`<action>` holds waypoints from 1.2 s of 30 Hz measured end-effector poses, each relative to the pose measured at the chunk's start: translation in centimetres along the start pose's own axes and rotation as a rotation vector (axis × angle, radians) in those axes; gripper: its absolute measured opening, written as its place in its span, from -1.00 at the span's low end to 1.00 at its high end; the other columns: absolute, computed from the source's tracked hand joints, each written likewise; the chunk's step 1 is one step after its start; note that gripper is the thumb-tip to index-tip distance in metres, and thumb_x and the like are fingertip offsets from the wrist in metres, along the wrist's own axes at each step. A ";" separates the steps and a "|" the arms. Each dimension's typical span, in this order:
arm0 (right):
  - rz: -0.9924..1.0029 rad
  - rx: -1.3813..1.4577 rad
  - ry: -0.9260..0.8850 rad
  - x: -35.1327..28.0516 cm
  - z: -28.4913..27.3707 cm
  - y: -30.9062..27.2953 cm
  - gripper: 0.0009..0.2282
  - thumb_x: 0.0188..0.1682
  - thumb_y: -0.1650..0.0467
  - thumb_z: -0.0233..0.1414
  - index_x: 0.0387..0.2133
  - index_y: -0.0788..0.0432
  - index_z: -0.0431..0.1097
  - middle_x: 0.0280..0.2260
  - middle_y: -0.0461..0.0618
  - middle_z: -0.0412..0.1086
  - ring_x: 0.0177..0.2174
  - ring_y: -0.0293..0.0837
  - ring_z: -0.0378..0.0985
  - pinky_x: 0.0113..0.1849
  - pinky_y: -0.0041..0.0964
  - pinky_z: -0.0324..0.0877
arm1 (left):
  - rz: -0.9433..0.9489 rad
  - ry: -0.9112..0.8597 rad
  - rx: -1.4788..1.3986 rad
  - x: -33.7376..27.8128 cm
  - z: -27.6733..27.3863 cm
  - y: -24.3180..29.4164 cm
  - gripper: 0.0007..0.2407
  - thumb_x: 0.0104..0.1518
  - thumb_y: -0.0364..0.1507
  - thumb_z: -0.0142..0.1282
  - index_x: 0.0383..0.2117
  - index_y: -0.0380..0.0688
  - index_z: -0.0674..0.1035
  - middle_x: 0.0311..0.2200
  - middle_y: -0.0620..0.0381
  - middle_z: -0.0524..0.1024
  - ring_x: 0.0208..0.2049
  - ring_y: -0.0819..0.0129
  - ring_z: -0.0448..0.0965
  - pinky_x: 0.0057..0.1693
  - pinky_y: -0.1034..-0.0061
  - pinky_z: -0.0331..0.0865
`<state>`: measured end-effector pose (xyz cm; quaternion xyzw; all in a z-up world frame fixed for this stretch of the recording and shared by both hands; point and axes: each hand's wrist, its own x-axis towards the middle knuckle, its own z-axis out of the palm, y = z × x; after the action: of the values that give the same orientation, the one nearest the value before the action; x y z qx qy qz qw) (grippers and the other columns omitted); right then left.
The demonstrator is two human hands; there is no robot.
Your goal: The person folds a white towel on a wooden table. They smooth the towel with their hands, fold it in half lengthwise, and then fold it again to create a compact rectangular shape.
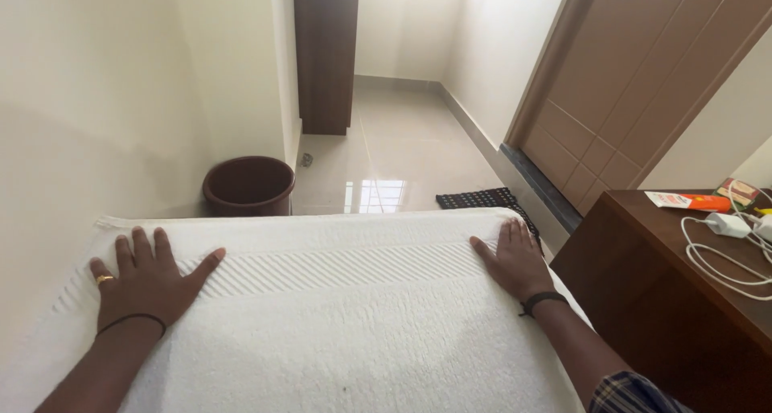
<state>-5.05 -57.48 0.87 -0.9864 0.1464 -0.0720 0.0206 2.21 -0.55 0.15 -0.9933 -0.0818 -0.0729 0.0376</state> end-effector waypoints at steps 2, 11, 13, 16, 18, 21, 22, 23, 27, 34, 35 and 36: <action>-0.007 -0.013 0.007 0.0 0.1 0.0 -0.09 0.05 -0.18 -0.45 0.36 0.41 -0.20 0.41 0.31 -0.25 0.41 0.09 -0.30 0.33 -0.10 -0.27 | 0.002 0.006 -0.006 0.2 0.4 -0.1 -0.02 0.00 0.43 -0.53 0.41 -0.10 0.06 0.45 -0.09 -0.07 0.46 0.03 -0.15 0.33 -0.23 -0.11; 0.014 0.041 -0.025 -0.4 -0.5 -0.8 -0.08 0.02 -0.18 -0.45 0.37 0.37 -0.22 0.43 0.25 -0.29 0.42 0.06 -0.35 0.34 -0.07 -0.29 | 0.003 0.011 -0.061 0.1 0.3 -0.1 -0.01 0.00 0.44 -0.49 0.41 -0.13 0.06 0.44 -0.11 -0.06 0.46 0.01 -0.16 0.34 -0.26 -0.15; 0.013 -0.010 -0.043 -0.1 0.1 -1.0 -0.06 0.04 -0.19 -0.47 0.36 0.44 -0.30 0.41 0.38 -0.36 0.40 0.21 -0.44 0.32 0.00 -0.35 | 0.005 0.003 -0.044 0.1 0.5 -0.2 -0.01 -0.01 0.43 -0.49 0.41 -0.11 0.06 0.44 -0.12 -0.06 0.46 0.02 -0.15 0.34 -0.26 -0.14; -0.177 0.147 -0.022 -2.7 -0.9 -7.1 -0.03 0.01 -0.20 -0.36 0.37 0.43 -0.33 0.41 0.40 -0.39 0.40 0.22 -0.46 0.32 0.10 -0.43 | 0.017 0.031 -0.049 0.5 0.8 -0.3 -0.01 -0.02 0.44 -0.48 0.40 -0.10 0.06 0.43 -0.13 -0.05 0.44 -0.01 -0.15 0.33 -0.27 -0.16; -0.278 0.284 -0.021 -6.7 -3.0 -12.8 -0.03 -0.01 -0.18 -0.31 0.38 0.42 -0.31 0.41 0.40 -0.36 0.40 0.22 -0.41 0.32 0.11 -0.41 | 0.020 0.049 -0.049 0.5 0.8 -0.4 -0.01 -0.02 0.44 -0.48 0.40 -0.12 0.08 0.43 -0.14 -0.04 0.44 0.00 -0.13 0.33 -0.27 -0.15; -0.413 0.474 -0.068 -11.2 -4.0 -18.2 -0.03 -0.02 -0.16 -0.25 0.38 0.43 -0.30 0.41 0.44 -0.31 0.40 0.24 -0.35 0.33 0.07 -0.34 | 0.018 0.079 -0.060 0.2 1.3 -0.2 0.00 -0.02 0.45 -0.46 0.40 -0.13 0.11 0.43 -0.15 -0.02 0.45 0.00 -0.10 0.34 -0.27 -0.14; -0.455 0.529 -0.111 -12.2 -4.0 -19.6 -0.03 0.00 -0.16 -0.23 0.37 0.45 -0.29 0.40 0.48 -0.30 0.41 0.25 -0.33 0.34 0.02 -0.29 | 0.009 0.099 -0.068 0.4 1.3 -0.2 0.00 -0.02 0.45 -0.46 0.39 -0.14 0.12 0.43 -0.14 -0.01 0.45 0.01 -0.09 0.34 -0.27 -0.14; -0.452 0.527 -0.108 -12.4 -4.1 -19.4 -0.03 0.00 -0.16 -0.23 0.37 0.45 -0.29 0.40 0.48 -0.30 0.41 0.25 -0.33 0.34 0.02 -0.29 | 0.013 0.101 -0.070 0.7 1.5 -0.1 0.00 -0.02 0.45 -0.46 0.39 -0.14 0.12 0.43 -0.14 -0.01 0.45 0.01 -0.09 0.34 -0.27 -0.14; -0.437 0.373 -0.132 -11.9 -3.1 -15.5 -0.05 0.05 -0.15 -0.30 0.35 0.49 -0.33 0.39 0.49 -0.35 0.41 0.23 -0.40 0.33 -0.03 -0.33 | -0.009 0.089 -0.016 1.3 2.1 -0.6 0.00 -0.06 0.42 -0.48 0.39 -0.12 0.12 0.43 -0.13 -0.01 0.45 0.01 -0.10 0.34 -0.26 -0.14; -0.171 -0.022 -0.014 -11.7 -2.4 -0.8 -0.16 0.07 -0.14 -0.44 0.39 0.29 -0.24 0.42 0.31 -0.34 0.40 0.13 -0.39 0.31 -0.03 -0.37 | -0.019 0.027 0.010 1.4 2.0 -0.4 0.00 -0.07 0.44 -0.49 0.39 -0.09 0.10 0.41 -0.14 -0.04 0.43 0.01 -0.12 0.32 -0.26 -0.16; -0.176 -0.020 -0.016 -12.4 -2.6 -0.8 -0.16 0.07 -0.14 -0.44 0.39 0.29 -0.24 0.42 0.31 -0.34 0.40 0.13 -0.39 0.31 -0.03 -0.37 | -0.023 0.025 0.013 1.3 1.9 -0.6 0.00 -0.07 0.44 -0.49 0.39 -0.09 0.10 0.41 -0.14 -0.04 0.43 0.01 -0.12 0.32 -0.26 -0.16; -0.154 -0.032 -0.043 -12.8 -3.1 -0.6 -0.16 0.05 -0.15 -0.44 0.39 0.24 -0.24 0.42 0.25 -0.33 0.39 0.09 -0.41 0.30 -0.06 -0.37 | -0.015 0.029 0.013 1.2 1.8 -0.5 0.00 -0.05 0.43 -0.50 0.40 -0.11 0.12 0.42 -0.14 -0.02 0.44 0.01 -0.09 0.32 -0.27 -0.14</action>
<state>-17.47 -53.21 2.19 -0.9962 0.0709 -0.0501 0.0024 3.58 0.31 -1.46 -0.9912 -0.0894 -0.0872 0.0449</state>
